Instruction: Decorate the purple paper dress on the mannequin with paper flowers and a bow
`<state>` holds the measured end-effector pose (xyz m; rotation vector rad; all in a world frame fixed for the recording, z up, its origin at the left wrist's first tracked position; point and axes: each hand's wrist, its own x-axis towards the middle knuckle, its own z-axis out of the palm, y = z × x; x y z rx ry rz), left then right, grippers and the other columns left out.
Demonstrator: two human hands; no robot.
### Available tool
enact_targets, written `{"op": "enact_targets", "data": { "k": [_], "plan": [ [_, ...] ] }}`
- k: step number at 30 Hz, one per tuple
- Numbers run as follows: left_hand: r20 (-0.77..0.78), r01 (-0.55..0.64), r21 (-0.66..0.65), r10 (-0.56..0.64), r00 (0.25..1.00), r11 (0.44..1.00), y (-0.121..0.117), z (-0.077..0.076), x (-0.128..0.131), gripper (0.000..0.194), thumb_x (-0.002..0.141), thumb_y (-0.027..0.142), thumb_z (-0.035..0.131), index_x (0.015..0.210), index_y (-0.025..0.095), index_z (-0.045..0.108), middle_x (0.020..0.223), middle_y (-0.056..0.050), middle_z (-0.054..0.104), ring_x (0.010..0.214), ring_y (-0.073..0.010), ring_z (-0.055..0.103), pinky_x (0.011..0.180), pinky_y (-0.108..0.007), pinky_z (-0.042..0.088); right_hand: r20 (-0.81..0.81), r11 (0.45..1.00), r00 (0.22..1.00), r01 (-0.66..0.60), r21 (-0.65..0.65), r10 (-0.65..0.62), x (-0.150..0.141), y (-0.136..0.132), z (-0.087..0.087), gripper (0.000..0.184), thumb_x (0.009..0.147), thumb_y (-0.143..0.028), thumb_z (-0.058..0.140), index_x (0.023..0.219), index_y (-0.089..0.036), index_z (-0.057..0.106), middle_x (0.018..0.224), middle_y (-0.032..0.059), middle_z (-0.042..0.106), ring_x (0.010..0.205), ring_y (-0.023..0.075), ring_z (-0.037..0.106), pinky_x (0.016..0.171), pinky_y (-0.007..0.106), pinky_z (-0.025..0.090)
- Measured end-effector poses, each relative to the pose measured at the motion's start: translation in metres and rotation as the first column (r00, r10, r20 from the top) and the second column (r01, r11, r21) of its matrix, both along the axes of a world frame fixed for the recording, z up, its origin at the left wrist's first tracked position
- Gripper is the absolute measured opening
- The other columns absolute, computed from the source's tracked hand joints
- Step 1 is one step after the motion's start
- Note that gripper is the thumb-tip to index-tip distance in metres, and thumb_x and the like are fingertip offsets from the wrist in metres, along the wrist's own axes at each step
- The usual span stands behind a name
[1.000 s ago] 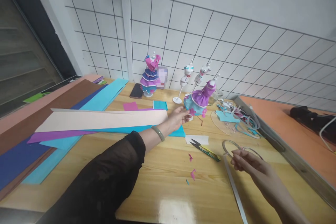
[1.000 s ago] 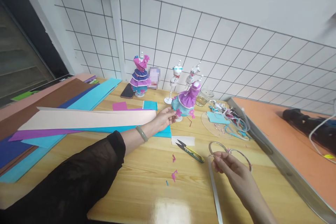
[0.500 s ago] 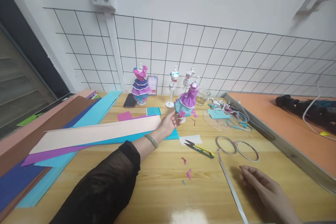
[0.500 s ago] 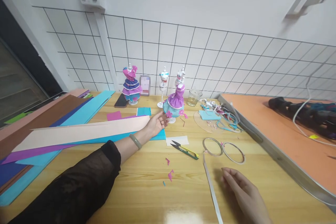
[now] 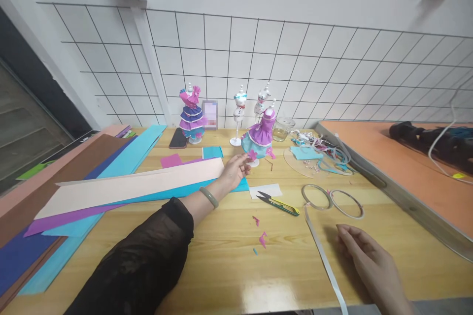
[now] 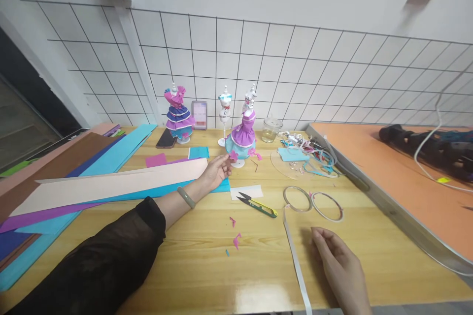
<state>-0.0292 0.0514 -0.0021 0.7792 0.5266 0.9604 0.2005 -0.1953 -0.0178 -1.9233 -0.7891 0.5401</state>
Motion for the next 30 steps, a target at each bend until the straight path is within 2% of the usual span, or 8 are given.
{"op": "enact_targets", "data": {
  "k": [4,7,9,12,14,16,22,30],
  "plan": [
    [-0.165,-0.015,0.073,0.027,0.986,0.997,-0.009,-0.002,0.005,0.038,0.074,0.052,0.056,0.084,0.016,0.05,0.076,-0.002,0.058,0.047,-0.0049,0.046,0.042,-0.019,0.031,0.106,0.997,0.994,-0.032,-0.065,0.039,-0.001,-0.001,0.001,0.04,0.073,-0.057,0.054,0.067,-0.018,0.059,0.059,-0.0002,0.056,0.055,0.0134,0.05,0.05,0.022,0.04],
    [-0.424,0.106,0.297,0.032,0.905,0.949,-0.022,-0.002,0.009,0.041,0.075,0.057,0.05,0.075,0.015,0.051,0.066,0.001,0.053,0.046,-0.0054,0.042,0.044,-0.02,0.031,0.145,0.989,0.989,-0.012,-0.15,0.034,-0.004,-0.003,0.005,0.046,0.074,-0.06,0.05,0.056,-0.018,0.054,0.054,-0.0014,0.048,0.053,0.0125,0.045,0.048,0.022,0.035],
    [-0.584,0.225,0.492,0.128,0.802,0.841,-0.03,-0.001,0.01,0.039,0.075,0.054,0.053,0.072,0.015,0.054,0.064,0.001,0.052,0.052,-0.007,0.045,0.05,-0.021,0.034,0.153,0.987,0.987,-0.013,-0.162,0.038,-0.004,-0.003,0.007,0.048,0.074,-0.061,0.049,0.053,-0.018,0.052,0.054,-0.001,0.047,0.054,0.0131,0.045,0.049,0.023,0.034],
    [-0.673,0.439,0.703,0.324,0.665,0.559,-0.039,0.0,0.009,0.028,0.076,0.043,0.056,0.083,0.016,0.061,0.081,-0.002,0.06,0.075,-0.0125,0.053,0.068,-0.025,0.04,0.139,0.987,0.989,-0.025,-0.161,0.048,-0.003,-0.004,0.006,0.049,0.074,-0.062,0.048,0.053,-0.019,0.053,0.055,-0.0007,0.048,0.056,0.0136,0.046,0.049,0.023,0.033],
    [-0.672,0.558,0.74,0.44,0.595,0.376,-0.041,0.001,0.007,0.025,0.079,0.037,0.054,0.093,0.018,0.063,0.092,-0.005,0.06,0.089,-0.016,0.053,0.08,-0.028,0.04,0.137,0.987,0.989,-0.026,-0.161,0.048,-0.003,-0.004,0.005,0.048,0.074,-0.062,0.048,0.054,-0.019,0.053,0.055,-0.0008,0.048,0.056,0.0134,0.045,0.049,0.023,0.033],
    [-0.672,0.642,0.715,0.524,0.523,0.276,-0.041,0.001,0.005,0.025,0.083,0.034,0.05,0.098,0.018,0.062,0.096,-0.006,0.058,0.094,-0.0175,0.052,0.084,-0.029,0.039,0.152,0.986,0.987,-0.02,-0.163,0.045,-0.003,-0.004,0.005,0.048,0.074,-0.062,0.049,0.055,-0.019,0.053,0.055,-0.0011,0.048,0.055,0.0131,0.045,0.049,0.023,0.034],
    [-0.683,0.75,0.625,0.615,0.394,0.214,-0.04,-0.002,0.003,0.025,0.088,0.024,0.039,0.1,0.018,0.06,0.093,-0.007,0.057,0.09,-0.0167,0.052,0.079,-0.028,0.04,0.207,0.985,0.976,-0.037,-0.167,0.072,-0.005,-0.003,0.007,0.048,0.073,-0.062,0.049,0.053,-0.019,0.054,0.051,-0.0005,0.048,0.05,0.0132,0.046,0.043,0.022,0.034],
    [-0.626,0.711,0.685,0.626,0.465,0.158,-0.045,0.005,0.005,0.027,0.088,0.024,0.039,0.105,0.018,0.058,0.098,-0.007,0.056,0.094,-0.0174,0.051,0.08,-0.029,0.04,0.251,0.951,0.936,-0.183,-0.25,0.247,-0.028,0.002,0.014,0.038,0.072,-0.056,0.054,0.08,-0.022,0.069,0.081,0.0034,0.072,0.079,0.0227,0.066,0.063,0.024,0.048]
  ]
}}
